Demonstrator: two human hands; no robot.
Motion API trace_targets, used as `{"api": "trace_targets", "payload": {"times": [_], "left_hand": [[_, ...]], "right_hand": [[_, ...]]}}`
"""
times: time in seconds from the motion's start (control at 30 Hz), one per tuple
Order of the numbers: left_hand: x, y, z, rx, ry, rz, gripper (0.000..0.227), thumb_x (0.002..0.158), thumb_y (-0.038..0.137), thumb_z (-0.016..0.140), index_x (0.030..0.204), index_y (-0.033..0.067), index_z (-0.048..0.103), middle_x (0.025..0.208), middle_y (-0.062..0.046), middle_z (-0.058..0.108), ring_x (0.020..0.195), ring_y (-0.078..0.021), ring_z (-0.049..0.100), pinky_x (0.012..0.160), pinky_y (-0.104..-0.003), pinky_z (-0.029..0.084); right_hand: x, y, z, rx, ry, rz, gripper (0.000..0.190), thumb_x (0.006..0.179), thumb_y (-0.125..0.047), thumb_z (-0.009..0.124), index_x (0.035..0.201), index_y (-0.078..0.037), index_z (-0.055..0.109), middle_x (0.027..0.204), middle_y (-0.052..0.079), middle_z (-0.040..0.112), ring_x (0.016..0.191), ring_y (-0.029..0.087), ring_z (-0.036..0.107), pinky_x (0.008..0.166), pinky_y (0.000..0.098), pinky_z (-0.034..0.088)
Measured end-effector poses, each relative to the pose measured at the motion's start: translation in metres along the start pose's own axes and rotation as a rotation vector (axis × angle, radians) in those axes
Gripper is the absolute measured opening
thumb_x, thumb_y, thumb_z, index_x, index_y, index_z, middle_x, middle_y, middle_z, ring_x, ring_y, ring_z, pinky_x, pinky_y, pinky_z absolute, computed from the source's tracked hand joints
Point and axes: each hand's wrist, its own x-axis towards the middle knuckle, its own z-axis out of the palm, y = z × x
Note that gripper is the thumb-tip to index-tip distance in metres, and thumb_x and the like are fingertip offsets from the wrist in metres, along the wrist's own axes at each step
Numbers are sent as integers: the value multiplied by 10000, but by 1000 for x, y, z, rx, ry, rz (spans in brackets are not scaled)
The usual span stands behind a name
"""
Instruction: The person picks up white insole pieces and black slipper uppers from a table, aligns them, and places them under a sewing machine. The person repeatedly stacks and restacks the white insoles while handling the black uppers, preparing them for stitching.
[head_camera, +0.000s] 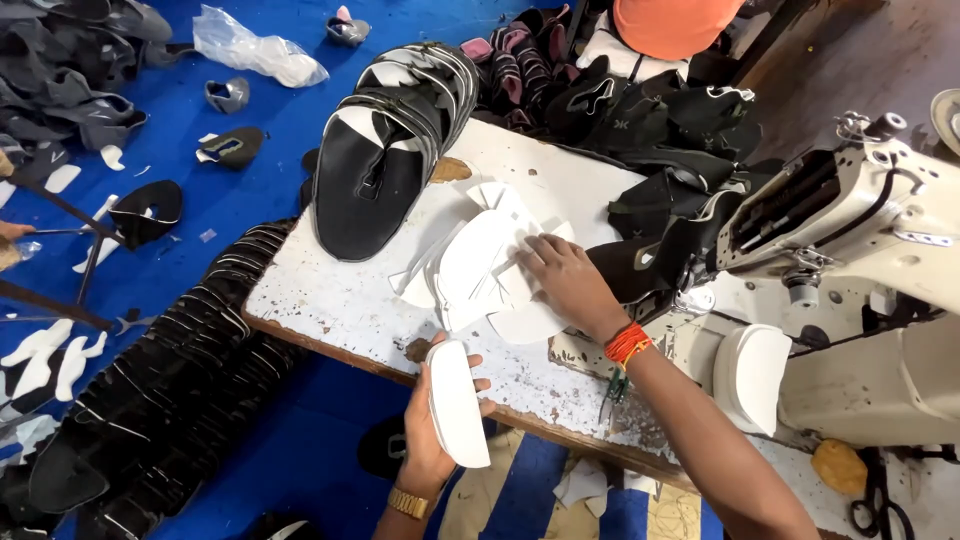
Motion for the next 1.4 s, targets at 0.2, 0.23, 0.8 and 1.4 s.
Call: {"api": "trace_targets", "payload": {"times": [0.2,0.23,0.8,1.4], "left_hand": [[-2,-3,1,82,11,60,595,1074,492,344,1608,230,319,1270,-153,557,1052,-258,623,822,-458,595],[-2,-2,7,84,9,55,595,1074,492,344,1608,230,319,1270,-153,557,1052,-258,623,822,-458,595],[6,-11,2,-107,-163,74,622,1080,537,364,1609,213,327,1248,-179,559,1068,-282,613,852,-460,554],[12,-22,-26,-40,-42,70,602,1079,478,364,1588,159,329,1325,-198,566,1131,-308,603,926,-489,542]], "right_hand": [[-27,-29,-38,170,236,-13,720,867,-466,733,1429,-71,519,1283,166,674,1194,299,627,1149,541,394],[-32,-46,-51,171,236,-7,720,867,-466,733,1429,-71,519,1283,166,674,1194,299,627,1149,541,394],[5,18,22,-213,182,65,883,698,92,589,1541,-152,494,1603,62,426,1447,334,400,1121,547,380],[-41,-17,-64,-92,295,-65,107,865,-110,647,965,-95,680,937,58,672,979,260,641,1022,457,472]]}}
